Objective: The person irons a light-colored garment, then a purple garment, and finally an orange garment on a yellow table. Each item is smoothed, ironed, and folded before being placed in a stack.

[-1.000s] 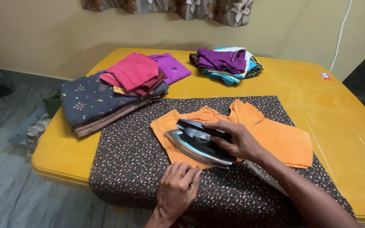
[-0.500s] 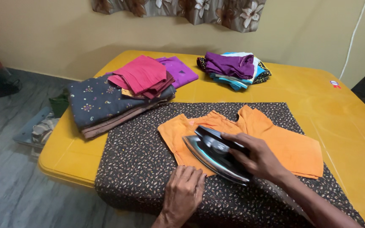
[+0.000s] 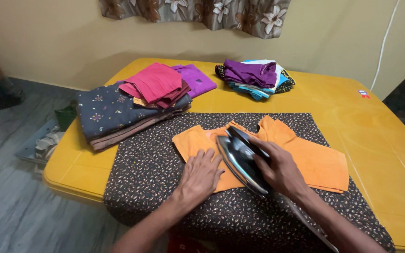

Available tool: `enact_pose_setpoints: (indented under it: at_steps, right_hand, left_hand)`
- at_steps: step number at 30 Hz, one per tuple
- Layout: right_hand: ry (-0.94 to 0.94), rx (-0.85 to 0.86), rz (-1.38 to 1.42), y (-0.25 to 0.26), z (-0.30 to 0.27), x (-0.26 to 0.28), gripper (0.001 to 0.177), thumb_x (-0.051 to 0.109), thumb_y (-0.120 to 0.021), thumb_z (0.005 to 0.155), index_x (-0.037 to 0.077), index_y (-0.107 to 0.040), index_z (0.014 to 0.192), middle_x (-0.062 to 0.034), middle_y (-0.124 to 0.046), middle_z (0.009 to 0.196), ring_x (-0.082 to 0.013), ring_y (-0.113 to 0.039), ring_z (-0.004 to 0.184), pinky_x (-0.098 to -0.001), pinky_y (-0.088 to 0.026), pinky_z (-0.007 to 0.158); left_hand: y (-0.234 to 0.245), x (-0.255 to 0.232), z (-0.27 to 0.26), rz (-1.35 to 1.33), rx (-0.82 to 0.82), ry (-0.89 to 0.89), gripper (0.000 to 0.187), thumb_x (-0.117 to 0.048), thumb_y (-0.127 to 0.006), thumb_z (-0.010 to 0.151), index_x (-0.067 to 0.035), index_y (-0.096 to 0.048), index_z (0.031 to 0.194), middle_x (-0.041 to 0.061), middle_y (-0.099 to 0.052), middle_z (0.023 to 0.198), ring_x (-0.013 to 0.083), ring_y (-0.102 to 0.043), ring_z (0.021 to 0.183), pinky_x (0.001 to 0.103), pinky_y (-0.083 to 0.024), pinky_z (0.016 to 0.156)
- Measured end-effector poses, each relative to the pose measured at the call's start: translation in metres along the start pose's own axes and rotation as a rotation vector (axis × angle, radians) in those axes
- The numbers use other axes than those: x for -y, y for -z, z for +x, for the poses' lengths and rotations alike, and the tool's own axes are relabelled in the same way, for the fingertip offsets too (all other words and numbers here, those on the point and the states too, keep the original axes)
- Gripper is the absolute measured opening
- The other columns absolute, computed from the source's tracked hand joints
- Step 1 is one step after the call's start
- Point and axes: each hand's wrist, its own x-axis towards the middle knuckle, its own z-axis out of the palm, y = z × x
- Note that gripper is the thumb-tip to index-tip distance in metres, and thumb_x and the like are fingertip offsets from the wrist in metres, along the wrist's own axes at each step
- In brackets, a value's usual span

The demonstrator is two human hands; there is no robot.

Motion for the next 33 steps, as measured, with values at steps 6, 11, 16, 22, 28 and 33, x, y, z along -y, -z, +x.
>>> enact_pose_setpoints:
  at_steps: [6,11,16,22,28,33]
  right_hand:
    - [-0.205,-0.066,-0.134,0.021,-0.037,0.012,0.046,0.016,-0.065,0.092,0.012,-0.061,0.138,-0.0139,-0.071,0.101,-0.0262,-0.073,0.078,-0.0375,-0.056,0.069]
    - [-0.164,-0.084,-0.124,0.018,-0.013,0.006,0.045,0.016,-0.064,0.093,0.012,-0.061,0.138,-0.0155,-0.070,0.104,-0.0300,-0.073,0.082,-0.0397,-0.056,0.072]
    - [-0.084,-0.133,-0.165,0.003,0.023,-0.012,0.042,0.016,-0.065,0.094,0.011,-0.062,0.135,-0.0169,-0.070,0.105,-0.0357,-0.070,0.090,-0.0438,-0.055,0.075]
    - [-0.013,-0.153,-0.109,0.000,0.032,-0.032,0.040,0.015,-0.065,0.095,0.009,-0.063,0.134,-0.0175,-0.071,0.109,-0.0348,-0.072,0.093,-0.0416,-0.056,0.079]
    - [-0.031,-0.120,-0.107,0.042,-0.019,-0.036,0.042,0.013,-0.064,0.094,0.006,-0.062,0.135,-0.0179,-0.072,0.114,-0.0312,-0.073,0.093,-0.0396,-0.057,0.079]
    - [-0.277,-0.172,-0.197,0.068,-0.054,-0.034,0.045,0.018,-0.064,0.093,0.013,-0.061,0.138,-0.0139,-0.073,0.112,-0.0273,-0.075,0.085,-0.0379,-0.058,0.076]
  left_hand:
    - [-0.012,-0.012,0.022,0.031,0.103,-0.043,0.080,-0.054,-0.048,0.100,-0.006,-0.023,0.160,0.028,-0.024,0.158,0.0528,-0.019,0.144,0.067,-0.015,0.115]
    - [-0.027,-0.021,0.031,0.149,0.254,0.036,0.082,-0.061,-0.036,0.101,-0.009,-0.017,0.162,0.027,-0.008,0.167,0.0556,-0.003,0.150,0.075,-0.005,0.115]
    - [-0.035,-0.018,0.027,0.130,0.191,0.046,0.079,-0.059,-0.034,0.102,-0.009,-0.017,0.161,0.024,-0.006,0.167,0.0530,0.004,0.151,0.073,0.001,0.115]
    - [-0.041,-0.018,0.024,0.127,0.137,0.064,0.078,-0.057,-0.035,0.101,-0.011,-0.019,0.161,0.024,-0.006,0.167,0.0517,0.002,0.151,0.072,0.001,0.116]
    - [-0.040,-0.016,0.017,0.138,0.099,0.071,0.077,-0.058,-0.033,0.102,-0.009,-0.022,0.159,0.026,-0.005,0.166,0.0548,0.003,0.150,0.069,0.000,0.117]
    - [-0.046,-0.018,0.013,0.178,0.065,0.085,0.076,-0.057,-0.031,0.102,-0.009,-0.022,0.159,0.028,-0.006,0.164,0.0575,0.004,0.148,0.068,0.001,0.117]
